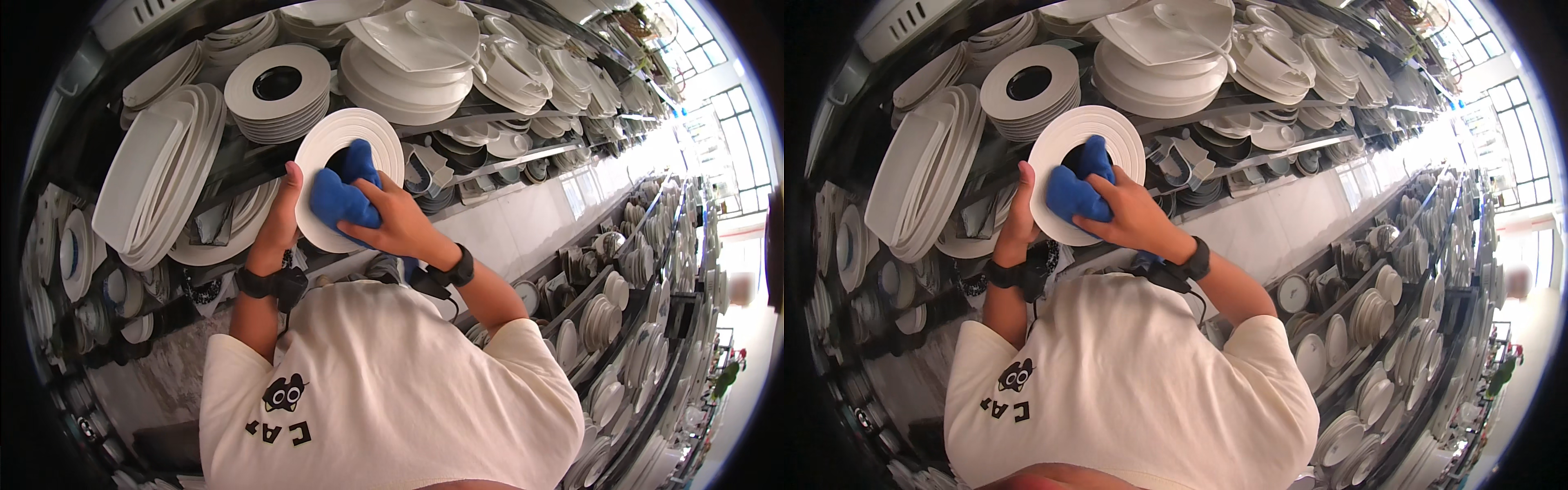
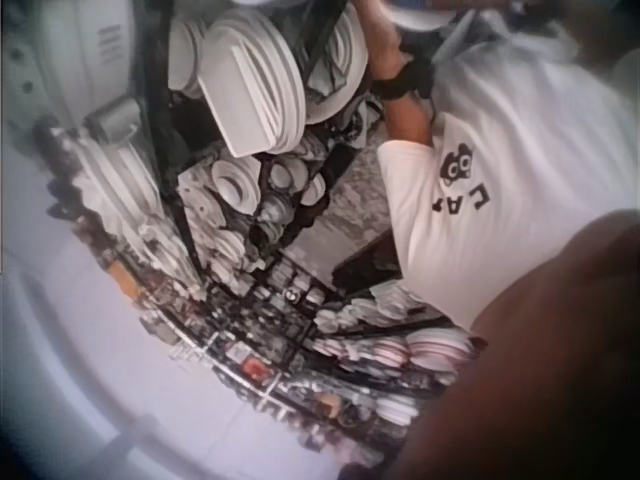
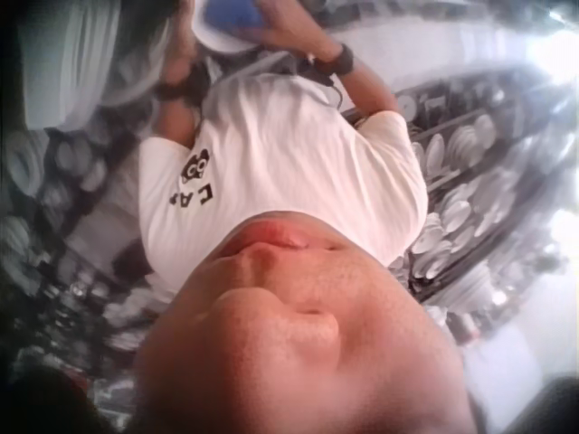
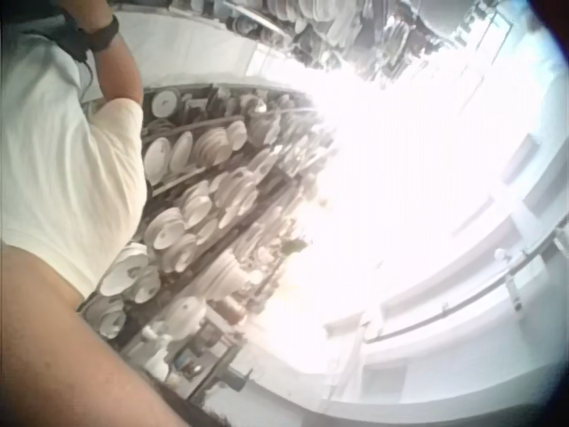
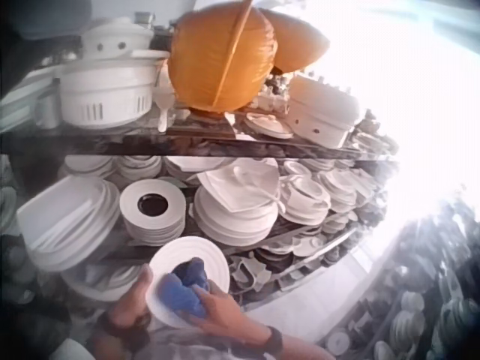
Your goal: The person wipes multiple white ceramic plates and rectangular trays with a blue cloth in a dishwashing area. They handle each item one at a time, wiping both sides and then placing them back on the metal shelving unit.
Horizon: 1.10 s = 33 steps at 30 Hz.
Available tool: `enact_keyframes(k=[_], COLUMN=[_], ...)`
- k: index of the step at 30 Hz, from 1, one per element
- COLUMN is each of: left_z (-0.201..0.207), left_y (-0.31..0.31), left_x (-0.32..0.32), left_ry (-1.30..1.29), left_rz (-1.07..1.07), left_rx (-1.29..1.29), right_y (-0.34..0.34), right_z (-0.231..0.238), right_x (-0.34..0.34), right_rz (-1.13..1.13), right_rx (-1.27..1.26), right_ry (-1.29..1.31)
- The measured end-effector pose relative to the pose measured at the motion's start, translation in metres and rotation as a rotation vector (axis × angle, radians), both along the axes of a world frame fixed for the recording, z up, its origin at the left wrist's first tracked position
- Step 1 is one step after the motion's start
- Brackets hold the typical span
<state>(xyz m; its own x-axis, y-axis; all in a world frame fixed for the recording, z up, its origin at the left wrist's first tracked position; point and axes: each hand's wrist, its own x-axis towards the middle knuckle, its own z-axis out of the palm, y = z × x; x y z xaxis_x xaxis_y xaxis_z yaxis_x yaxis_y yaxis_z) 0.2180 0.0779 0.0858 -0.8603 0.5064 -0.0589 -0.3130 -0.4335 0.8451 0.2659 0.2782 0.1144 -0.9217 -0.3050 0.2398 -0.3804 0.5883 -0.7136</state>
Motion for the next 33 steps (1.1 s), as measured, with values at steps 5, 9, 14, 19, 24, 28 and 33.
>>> enact_keyframes(k=[5,9,14,19,24,28,33], left_z=[-0.021,0.01,0.008,-0.002,0.007,-0.002,0.009], left_y=[-0.004,0.007,-0.003,-0.018,-0.024,-0.035,-0.036], left_x=[0.007,0.014,0.003,0.003,0.008,0.005,0.013], left_ry=[0.261,0.464,0.296,0.104,-0.03,0.149,0.243], left_rz=[0.021,0.046,0.018,-0.005,-0.011,-0.24,-0.134], left_rx=[-0.207,-0.388,-0.205,-0.075,0.012,-0.145,-0.256], right_y=[0.017,0.005,-0.006,0.0,0.011,-0.004,-0.009], right_z=[-0.015,-0.017,-0.009,-0.001,0.004,0.03,0.035], right_x=[0.001,-0.006,-0.014,-0.006,-0.01,-0.021,-0.035], right_rz=[-0.334,-0.422,-0.113,0.102,-0.073,-0.106,0.038], right_rx=[0.328,0.418,0.17,0.204,0.267,0.065,0.057], right_ry=[0.061,0.281,0.285,0.166,0.399,0.45,0.211])
